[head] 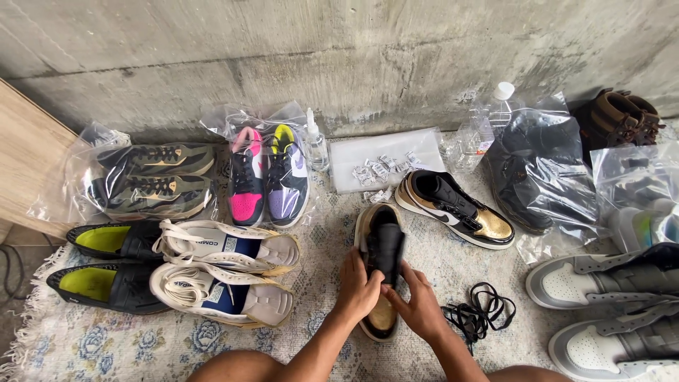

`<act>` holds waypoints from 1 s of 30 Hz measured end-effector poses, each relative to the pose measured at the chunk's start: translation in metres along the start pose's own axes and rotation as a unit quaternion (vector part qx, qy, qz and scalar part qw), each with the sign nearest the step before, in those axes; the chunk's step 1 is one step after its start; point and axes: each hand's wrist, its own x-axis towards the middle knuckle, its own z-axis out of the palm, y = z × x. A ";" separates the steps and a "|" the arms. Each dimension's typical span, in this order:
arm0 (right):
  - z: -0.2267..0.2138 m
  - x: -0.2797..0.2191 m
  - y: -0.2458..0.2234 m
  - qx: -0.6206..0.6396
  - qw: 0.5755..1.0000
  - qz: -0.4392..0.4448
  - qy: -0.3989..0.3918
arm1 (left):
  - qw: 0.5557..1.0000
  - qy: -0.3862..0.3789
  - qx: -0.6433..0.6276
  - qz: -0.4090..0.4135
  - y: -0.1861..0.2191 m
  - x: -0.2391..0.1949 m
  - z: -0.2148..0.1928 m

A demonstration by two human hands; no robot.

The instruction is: The person sits on a rug surrounded by various shoes and picks up a pair of black and gold sneakers. They remove the laces from one shoe, inspect the interior, and then proceed to thread the laces through the eyelets of the shoe.

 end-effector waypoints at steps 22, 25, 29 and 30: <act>-0.021 -0.028 0.014 -0.028 0.998 -0.041 0.043 | 0.998 -0.048 -0.006 -0.049 0.038 -0.029 -0.035; -0.052 -0.042 0.025 -0.118 0.986 -0.027 0.115 | 0.988 -0.077 -0.029 -0.128 0.050 -0.037 -0.053; -0.063 -0.051 0.058 -0.208 0.967 0.093 0.110 | 0.995 -0.050 0.033 -0.079 0.030 -0.031 -0.051; -0.061 -0.051 0.066 -0.192 0.971 0.115 0.085 | 0.995 -0.041 0.055 -0.071 0.024 -0.029 -0.047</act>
